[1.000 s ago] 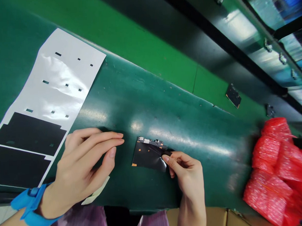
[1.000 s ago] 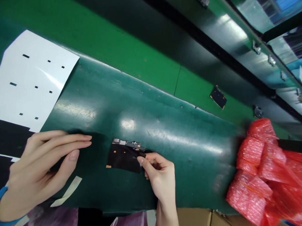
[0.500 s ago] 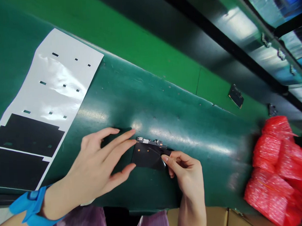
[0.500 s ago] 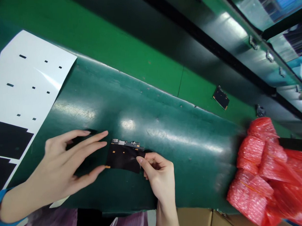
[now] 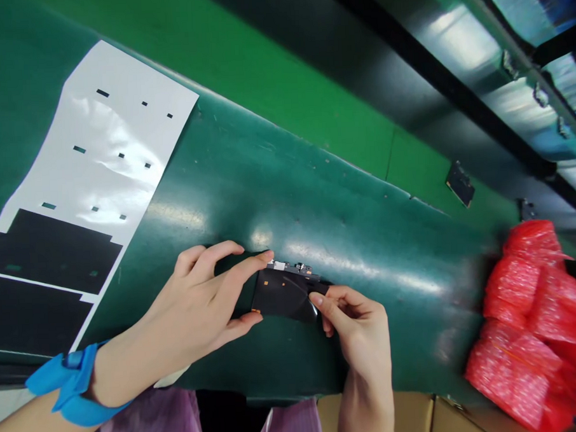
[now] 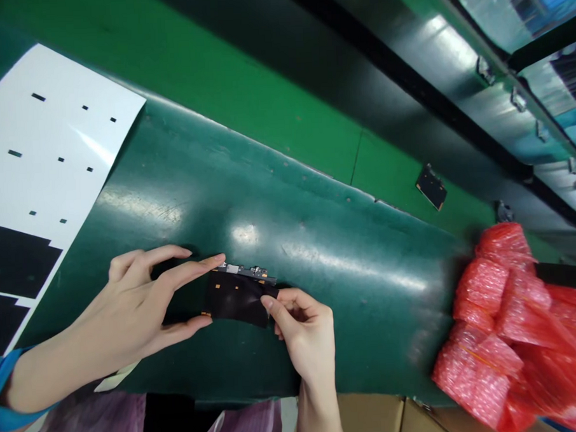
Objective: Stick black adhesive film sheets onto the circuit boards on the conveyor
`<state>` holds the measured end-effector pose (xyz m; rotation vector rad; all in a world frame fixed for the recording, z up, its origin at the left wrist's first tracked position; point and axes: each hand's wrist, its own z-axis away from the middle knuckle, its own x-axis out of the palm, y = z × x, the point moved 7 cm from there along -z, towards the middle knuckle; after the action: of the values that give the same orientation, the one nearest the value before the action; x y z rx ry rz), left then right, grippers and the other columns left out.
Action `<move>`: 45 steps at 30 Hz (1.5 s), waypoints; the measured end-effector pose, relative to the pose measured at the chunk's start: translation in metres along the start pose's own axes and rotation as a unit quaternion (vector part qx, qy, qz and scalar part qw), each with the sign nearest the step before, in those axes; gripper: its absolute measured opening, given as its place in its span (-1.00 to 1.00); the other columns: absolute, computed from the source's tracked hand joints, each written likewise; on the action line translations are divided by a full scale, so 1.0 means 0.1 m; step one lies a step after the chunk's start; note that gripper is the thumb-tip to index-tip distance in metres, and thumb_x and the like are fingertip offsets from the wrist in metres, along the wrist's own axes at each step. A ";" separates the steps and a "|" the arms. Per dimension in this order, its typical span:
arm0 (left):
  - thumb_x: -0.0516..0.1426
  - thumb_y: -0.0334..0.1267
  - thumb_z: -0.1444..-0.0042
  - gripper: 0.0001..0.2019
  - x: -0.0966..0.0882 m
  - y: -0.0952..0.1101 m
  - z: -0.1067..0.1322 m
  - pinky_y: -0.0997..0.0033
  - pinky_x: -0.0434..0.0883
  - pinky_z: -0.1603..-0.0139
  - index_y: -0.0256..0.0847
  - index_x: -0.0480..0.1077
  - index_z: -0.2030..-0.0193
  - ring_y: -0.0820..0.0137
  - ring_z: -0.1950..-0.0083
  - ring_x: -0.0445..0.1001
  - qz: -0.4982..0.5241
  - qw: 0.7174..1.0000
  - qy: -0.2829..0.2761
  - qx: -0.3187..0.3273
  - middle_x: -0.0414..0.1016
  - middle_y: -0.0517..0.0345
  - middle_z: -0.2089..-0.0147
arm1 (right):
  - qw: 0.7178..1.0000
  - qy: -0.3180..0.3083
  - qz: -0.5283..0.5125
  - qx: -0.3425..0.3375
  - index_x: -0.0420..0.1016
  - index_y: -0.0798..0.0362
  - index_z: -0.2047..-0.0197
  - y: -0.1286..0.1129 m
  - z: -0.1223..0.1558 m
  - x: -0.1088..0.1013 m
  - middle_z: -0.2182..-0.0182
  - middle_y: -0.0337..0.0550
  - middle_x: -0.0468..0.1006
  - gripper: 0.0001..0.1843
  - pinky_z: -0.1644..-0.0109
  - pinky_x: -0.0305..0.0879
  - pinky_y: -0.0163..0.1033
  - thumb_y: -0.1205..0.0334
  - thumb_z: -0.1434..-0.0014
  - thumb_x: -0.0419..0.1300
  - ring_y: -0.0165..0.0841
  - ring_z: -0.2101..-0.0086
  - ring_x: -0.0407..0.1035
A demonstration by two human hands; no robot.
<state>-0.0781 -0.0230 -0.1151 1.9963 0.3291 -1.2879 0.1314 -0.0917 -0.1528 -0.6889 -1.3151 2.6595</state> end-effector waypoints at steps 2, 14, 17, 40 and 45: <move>0.13 -0.22 -0.27 -0.57 -0.01 0.00 0.00 0.15 0.18 0.03 -0.41 0.30 -0.20 0.11 -0.10 0.34 -0.002 1.000 -0.001 -0.003 0.48 -0.02 0.01 | 1.000 0.001 0.001 0.000 0.47 0.08 0.58 0.00 0.00 0.00 0.77 -0.36 0.30 -0.72 0.65 0.09 -0.42 0.09 0.07 0.41 -0.53 0.71 0.14; 0.15 -0.22 -0.26 -0.56 -0.02 0.00 -0.01 0.14 0.17 0.02 -0.39 0.28 -0.22 0.11 -0.08 0.38 -0.001 1.000 -0.005 -0.001 0.50 -0.02 -0.03 | 1.000 0.002 0.006 -0.005 0.48 0.09 0.57 -0.02 0.02 -0.01 0.77 -0.35 0.29 -0.72 0.65 0.09 -0.39 0.10 0.06 0.41 -0.51 0.71 0.13; 0.17 -0.22 -0.24 -0.54 -0.01 0.00 0.00 0.13 0.17 0.02 -0.39 0.27 -0.22 0.10 -0.09 0.38 -0.001 1.000 -0.004 0.002 0.50 -0.02 -0.03 | 1.000 0.002 0.003 -0.004 0.49 0.09 0.57 -0.01 0.02 -0.01 0.77 -0.35 0.29 -0.73 0.65 0.08 -0.39 0.10 0.07 0.41 -0.51 0.71 0.13; 0.17 -0.18 -0.26 -0.74 0.00 -0.01 -0.03 0.14 0.17 0.05 -0.17 0.40 -0.05 0.13 -0.12 0.35 -0.004 1.000 -0.016 0.014 0.47 0.27 -0.18 | 1.000 0.001 0.006 -0.010 0.51 0.09 0.54 -0.01 0.01 -0.01 0.76 -0.35 0.30 -0.74 0.65 0.08 -0.38 0.09 0.05 0.40 -0.51 0.72 0.14; 0.13 -0.15 -0.26 -0.81 -0.01 0.02 -0.02 0.06 0.17 0.07 -0.11 0.47 0.04 0.06 -0.17 0.34 -0.022 0.999 -0.024 0.040 0.39 0.30 -0.25 | 1.000 0.000 0.004 -0.011 0.50 0.08 0.55 -0.02 0.02 0.00 0.77 -0.35 0.30 -0.73 0.66 0.10 -0.39 0.09 0.04 0.40 -0.51 0.72 0.14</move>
<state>-0.0756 -0.0230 -0.1126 2.0317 0.3044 -1.3949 0.1300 -0.0916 -0.1504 -0.6978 -1.3461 2.6553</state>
